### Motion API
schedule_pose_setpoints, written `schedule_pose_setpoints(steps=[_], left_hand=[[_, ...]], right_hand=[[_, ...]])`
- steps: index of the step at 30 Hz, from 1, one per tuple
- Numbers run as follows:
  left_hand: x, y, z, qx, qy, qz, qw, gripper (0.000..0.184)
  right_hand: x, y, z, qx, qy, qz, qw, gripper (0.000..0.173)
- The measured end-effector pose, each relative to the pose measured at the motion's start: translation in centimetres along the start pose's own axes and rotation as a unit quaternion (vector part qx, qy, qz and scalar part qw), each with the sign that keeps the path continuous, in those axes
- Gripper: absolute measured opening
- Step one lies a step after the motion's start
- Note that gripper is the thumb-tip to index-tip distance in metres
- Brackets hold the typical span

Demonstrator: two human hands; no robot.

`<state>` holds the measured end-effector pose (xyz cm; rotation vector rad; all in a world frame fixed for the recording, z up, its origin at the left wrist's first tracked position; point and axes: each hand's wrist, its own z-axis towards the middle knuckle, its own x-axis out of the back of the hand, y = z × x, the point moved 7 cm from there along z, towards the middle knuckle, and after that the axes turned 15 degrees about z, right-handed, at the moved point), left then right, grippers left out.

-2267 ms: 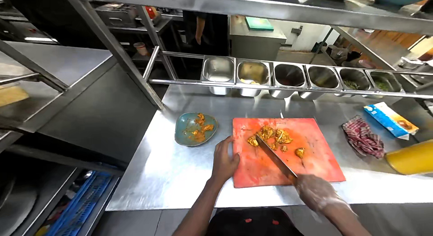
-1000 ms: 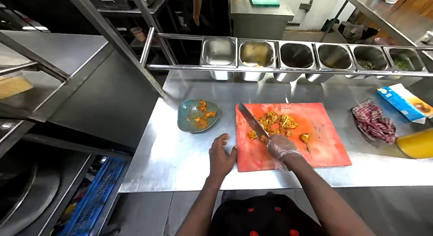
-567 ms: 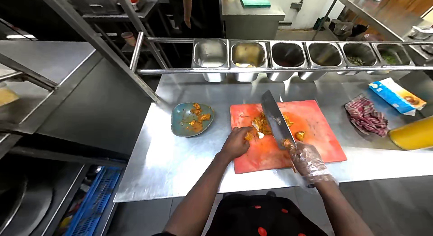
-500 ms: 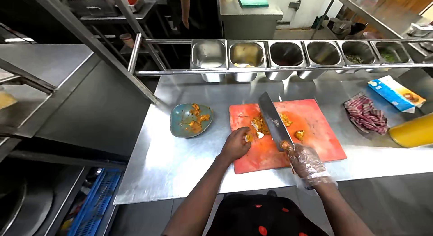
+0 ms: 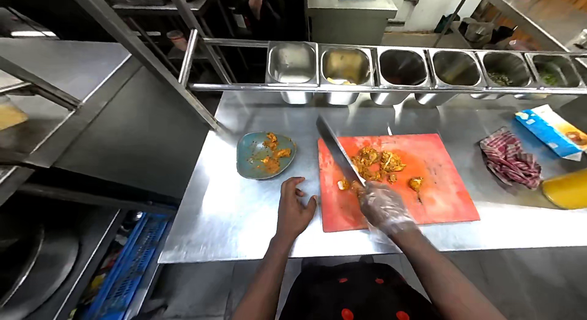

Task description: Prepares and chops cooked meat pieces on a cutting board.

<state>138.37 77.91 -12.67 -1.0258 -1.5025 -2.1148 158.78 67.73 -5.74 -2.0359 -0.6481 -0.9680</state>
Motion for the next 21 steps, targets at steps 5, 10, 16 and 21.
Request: schedule_pose_setpoints(steps=[5, 10, 16, 21], left_hand=[[-1.7, 1.6, -0.7, 0.001, -0.068, 0.008, 0.998, 0.052], [-4.9, 5.8, 1.0, -0.062, -0.169, 0.084, 0.98, 0.064], [-9.3, 11.2, 1.9, -0.049, -0.283, 0.077, 0.955, 0.065], [-8.9, 14.4, 2.3, -0.093, -0.236, -0.023, 0.967, 0.055]], right_hand=[[-2.2, 1.5, 2.1, 0.002, -0.07, -0.019, 0.997, 0.034], [1.9, 6.4, 0.3, 0.004, 0.053, 0.179, 0.982, 0.044], [5.2, 15.4, -5.0, -0.106, 0.161, 0.328, 0.925, 0.046], [4.0, 19.5, -9.1, -0.139, 0.195, 0.402, 0.884, 0.047]])
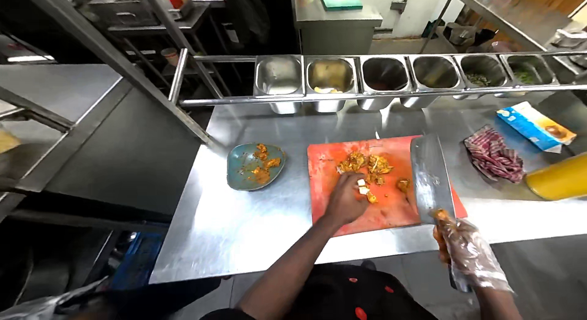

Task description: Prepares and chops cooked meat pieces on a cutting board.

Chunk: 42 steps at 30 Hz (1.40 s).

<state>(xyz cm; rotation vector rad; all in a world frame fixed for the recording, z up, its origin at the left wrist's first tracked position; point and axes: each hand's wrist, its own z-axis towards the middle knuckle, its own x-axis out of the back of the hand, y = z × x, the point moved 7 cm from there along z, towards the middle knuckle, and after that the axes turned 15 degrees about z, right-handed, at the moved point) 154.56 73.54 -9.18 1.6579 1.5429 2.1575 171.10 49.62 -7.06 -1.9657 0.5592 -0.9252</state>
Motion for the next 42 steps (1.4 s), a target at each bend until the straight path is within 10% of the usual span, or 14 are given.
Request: schedule_pose_setpoints(steps=[13, 18, 24, 29, 42], left_hand=[[2.6, -3.5, 4.3, -0.12, 0.016, 0.388, 0.914, 0.054], [4.3, -5.0, 2.4, -0.064, 0.06, 0.321, 0.943, 0.079], [6.6, -9.8, -2.6, 0.017, 0.183, 0.209, 0.96, 0.068], [6.9, -12.5, -7.1, 0.083, 0.223, 0.151, 0.959, 0.064], [7.2, -14.0, -9.7, 0.091, 0.277, 0.019, 0.956, 0.053]], right_hand=[[-3.8, 0.0, -1.1, -0.003, -0.071, -0.137, 0.988, 0.049], [-8.8, -4.9, -1.4, 0.038, -0.11, -0.323, 0.939, 0.049], [-12.0, -12.2, -3.1, 0.282, -0.008, -0.296, 0.912, 0.037], [-18.8, -8.2, 0.2, 0.034, -0.179, -0.421, 0.889, 0.034], [-13.6, -10.6, 0.9, 0.076, -0.12, -0.323, 0.936, 0.04]])
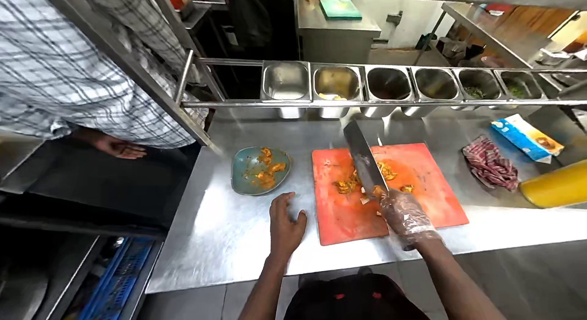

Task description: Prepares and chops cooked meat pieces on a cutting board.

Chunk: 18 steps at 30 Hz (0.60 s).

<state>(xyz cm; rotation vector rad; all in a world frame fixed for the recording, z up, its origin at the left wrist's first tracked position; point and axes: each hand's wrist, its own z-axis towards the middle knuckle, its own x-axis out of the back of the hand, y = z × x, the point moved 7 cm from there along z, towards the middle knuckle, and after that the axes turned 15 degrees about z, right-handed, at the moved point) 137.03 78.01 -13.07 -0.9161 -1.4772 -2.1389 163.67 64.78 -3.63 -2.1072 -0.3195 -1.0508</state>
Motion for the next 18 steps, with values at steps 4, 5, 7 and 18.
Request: schedule_pose_setpoints(steps=[4, 5, 7, 18], left_hand=[[-0.2, 2.5, 2.9, 0.002, 0.03, -0.042, 0.999, 0.051], [-0.3, 2.9, 3.4, 0.005, 0.035, -0.055, 0.998, 0.052], [-0.4, 3.4, 4.0, 0.007, 0.041, -0.08, 0.996, 0.053], [-3.7, 6.3, 4.8, -0.022, -0.018, -0.09, 0.996, 0.051]], right_hand=[[-4.2, -0.6, -1.2, 0.025, -0.12, 0.024, 0.992, 0.041], [-5.7, -0.1, -1.1, 0.03, -0.141, 0.026, 0.989, 0.044], [-7.7, 1.8, -0.8, 0.029, -0.151, 0.038, 0.987, 0.047], [-0.7, 12.2, -6.3, -0.11, -0.017, 0.148, 0.983, 0.049]])
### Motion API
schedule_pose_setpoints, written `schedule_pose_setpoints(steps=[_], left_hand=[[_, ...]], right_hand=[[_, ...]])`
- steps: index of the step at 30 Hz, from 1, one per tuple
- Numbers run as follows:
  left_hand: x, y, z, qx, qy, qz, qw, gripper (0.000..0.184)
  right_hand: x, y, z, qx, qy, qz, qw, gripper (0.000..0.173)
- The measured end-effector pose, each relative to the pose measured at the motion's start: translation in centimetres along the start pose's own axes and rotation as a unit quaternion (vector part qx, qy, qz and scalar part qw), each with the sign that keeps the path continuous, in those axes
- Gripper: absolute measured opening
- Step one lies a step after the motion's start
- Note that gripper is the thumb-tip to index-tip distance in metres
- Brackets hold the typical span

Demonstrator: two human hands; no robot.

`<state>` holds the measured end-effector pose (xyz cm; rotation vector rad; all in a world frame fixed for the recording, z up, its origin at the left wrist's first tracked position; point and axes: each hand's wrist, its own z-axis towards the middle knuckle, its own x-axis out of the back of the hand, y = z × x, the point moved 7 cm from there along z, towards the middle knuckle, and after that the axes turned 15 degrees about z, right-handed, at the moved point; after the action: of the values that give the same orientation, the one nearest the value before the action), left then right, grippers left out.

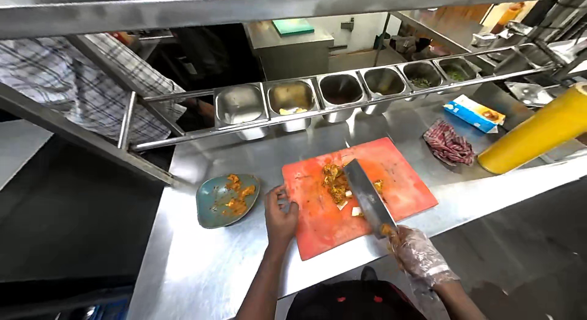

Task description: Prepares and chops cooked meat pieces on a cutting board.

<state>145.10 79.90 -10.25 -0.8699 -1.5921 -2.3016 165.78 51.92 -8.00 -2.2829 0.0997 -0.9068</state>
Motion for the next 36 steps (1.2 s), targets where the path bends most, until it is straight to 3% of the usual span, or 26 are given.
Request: schedule_pose_setpoints(steps=[3, 6, 9, 11, 12, 14, 15, 20, 26, 28, 31, 34, 36], left_hand=[[-1.4, 1.9, 0.4, -0.033, -0.022, -0.001, 0.999, 0.05], [-2.3, 2.9, 0.2, -0.059, -0.039, 0.006, 0.997, 0.05], [-2.5, 2.6, -0.3, -0.052, -0.045, 0.004, 0.998, 0.049], [-2.1, 1.7, -1.0, -0.028, -0.046, 0.004, 0.999, 0.049], [-1.9, 1.1, -1.4, -0.014, -0.045, 0.002, 0.999, 0.049], [-1.5, -0.2, -2.2, 0.017, -0.045, -0.003, 0.999, 0.047], [-1.4, -0.7, -2.4, 0.029, -0.045, -0.005, 0.999, 0.047], [-0.5, -2.2, -3.3, 0.069, -0.032, -0.007, 0.997, 0.047], [0.7, -3.2, -3.3, 0.079, -0.013, -0.002, 0.997, 0.045], [0.7, -3.1, -3.0, 0.076, -0.015, 0.0, 0.997, 0.044], [0.2, -2.5, -2.7, 0.058, -0.029, 0.005, 0.998, 0.046], [-0.7, -1.8, -2.5, 0.031, -0.041, 0.009, 0.999, 0.046], [-1.2, -1.3, -2.3, 0.02, -0.047, 0.01, 0.999, 0.046]], right_hand=[[2.9, -2.9, -1.9, 0.099, 0.118, -0.084, 0.984, 0.046], [3.8, -4.9, -3.5, 0.223, 0.239, -0.137, 0.935, 0.04], [3.2, -5.5, -3.3, 0.254, 0.273, -0.158, 0.914, 0.037], [2.0, -5.6, -2.1, 0.192, 0.219, -0.184, 0.939, 0.037], [1.1, -5.2, -0.8, 0.096, 0.124, -0.2, 0.967, 0.037], [-0.7, -4.3, 1.5, -0.037, -0.024, -0.243, 0.969, 0.037], [-0.9, -4.1, 2.1, -0.056, -0.047, -0.255, 0.964, 0.036], [0.3, -3.8, 1.4, -0.056, -0.069, -0.301, 0.95, 0.034], [4.8, 1.2, -1.8, -0.052, -0.101, -0.309, 0.944, 0.041], [6.3, 3.3, -2.0, -0.038, -0.084, -0.253, 0.963, 0.039], [7.8, 5.2, -2.6, -0.04, 0.013, -0.133, 0.99, 0.045], [8.7, 4.5, -3.4, -0.046, 0.123, -0.085, 0.988, 0.045], [9.0, 3.0, -4.2, 0.012, 0.198, -0.076, 0.977, 0.045]])
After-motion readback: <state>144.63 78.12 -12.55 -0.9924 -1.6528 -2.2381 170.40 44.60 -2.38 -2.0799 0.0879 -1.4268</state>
